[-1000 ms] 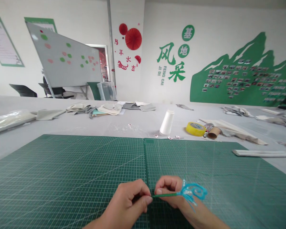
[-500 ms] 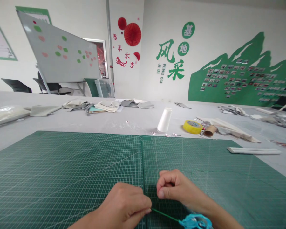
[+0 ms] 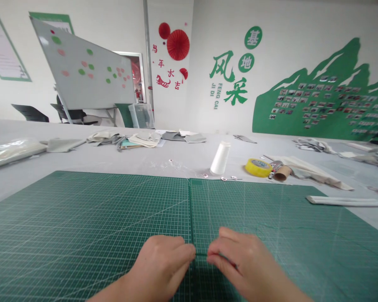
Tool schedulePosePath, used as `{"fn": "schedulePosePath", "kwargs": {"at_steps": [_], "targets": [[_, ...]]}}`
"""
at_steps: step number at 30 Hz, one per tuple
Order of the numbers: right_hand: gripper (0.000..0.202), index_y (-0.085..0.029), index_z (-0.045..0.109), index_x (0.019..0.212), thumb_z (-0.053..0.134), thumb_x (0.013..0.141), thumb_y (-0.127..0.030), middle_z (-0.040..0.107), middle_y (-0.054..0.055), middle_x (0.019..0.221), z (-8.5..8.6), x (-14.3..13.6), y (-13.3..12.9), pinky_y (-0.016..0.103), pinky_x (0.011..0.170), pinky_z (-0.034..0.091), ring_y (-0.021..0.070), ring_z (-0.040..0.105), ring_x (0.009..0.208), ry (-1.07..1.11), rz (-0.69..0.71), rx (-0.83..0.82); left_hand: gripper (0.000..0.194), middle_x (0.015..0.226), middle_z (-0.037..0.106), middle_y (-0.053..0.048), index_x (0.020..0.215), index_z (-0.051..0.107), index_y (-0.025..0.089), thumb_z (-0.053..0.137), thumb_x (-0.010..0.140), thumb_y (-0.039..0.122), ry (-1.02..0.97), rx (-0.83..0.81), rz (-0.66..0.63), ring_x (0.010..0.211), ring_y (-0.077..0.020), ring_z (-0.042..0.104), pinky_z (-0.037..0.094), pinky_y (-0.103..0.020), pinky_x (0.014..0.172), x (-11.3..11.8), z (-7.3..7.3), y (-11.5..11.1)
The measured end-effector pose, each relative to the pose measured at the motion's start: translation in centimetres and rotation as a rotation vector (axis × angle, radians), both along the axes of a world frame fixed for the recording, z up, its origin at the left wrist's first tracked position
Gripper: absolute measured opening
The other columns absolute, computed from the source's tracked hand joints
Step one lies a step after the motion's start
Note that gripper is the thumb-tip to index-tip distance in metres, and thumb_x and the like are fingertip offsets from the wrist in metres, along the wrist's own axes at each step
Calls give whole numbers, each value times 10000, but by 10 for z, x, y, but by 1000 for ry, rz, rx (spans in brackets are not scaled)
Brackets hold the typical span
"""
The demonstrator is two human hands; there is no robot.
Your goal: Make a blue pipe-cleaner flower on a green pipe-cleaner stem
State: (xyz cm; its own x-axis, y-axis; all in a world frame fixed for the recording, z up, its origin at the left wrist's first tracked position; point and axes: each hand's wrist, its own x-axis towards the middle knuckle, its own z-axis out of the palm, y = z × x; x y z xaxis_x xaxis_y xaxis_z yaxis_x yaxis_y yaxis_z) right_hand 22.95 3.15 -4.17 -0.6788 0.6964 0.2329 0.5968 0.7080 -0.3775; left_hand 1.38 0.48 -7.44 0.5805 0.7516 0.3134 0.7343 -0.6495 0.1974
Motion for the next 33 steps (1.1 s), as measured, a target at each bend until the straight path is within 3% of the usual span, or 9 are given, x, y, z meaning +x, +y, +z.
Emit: {"fn": "schedulePosePath", "kwargs": {"at_steps": [4,10,19,29,33], "targets": [[213,-189,657,784,493,914,-149,605,26,697,-11,-4,-5,287,524,315,160,560,591,-79,43,217,299,608,539,15,699,535,203,393,959,159,-63,-22,113,548,-145,518,307,-280,512,-2,-5,4],[255,-189,645,760,438,881,-100,608,31,663,-16,-10,-7,289,499,332,157,559,554,-88,67,306,284,644,573,8,737,570,200,401,965,189,-174,-70,196,587,-150,551,367,-253,558,-4,-6,4],[216,-188,589,722,441,822,-67,605,13,626,-28,-14,-7,282,470,311,148,586,521,-137,49,291,237,690,621,19,764,606,210,458,950,208,-403,-205,288,629,-145,571,414,-226,600,-2,-3,7],[235,-191,584,767,415,897,-93,631,15,682,-25,-9,-1,270,535,350,155,613,586,-136,-65,174,246,657,590,27,736,595,206,458,940,214,-407,-233,323,606,-142,547,393,-230,588,-4,1,11],[232,-200,592,780,421,884,-83,627,11,678,-23,-8,-1,276,539,345,161,612,596,-140,-36,184,241,644,584,34,720,597,207,470,925,207,-450,-238,341,590,-138,540,386,-228,576,-4,2,10]]}}
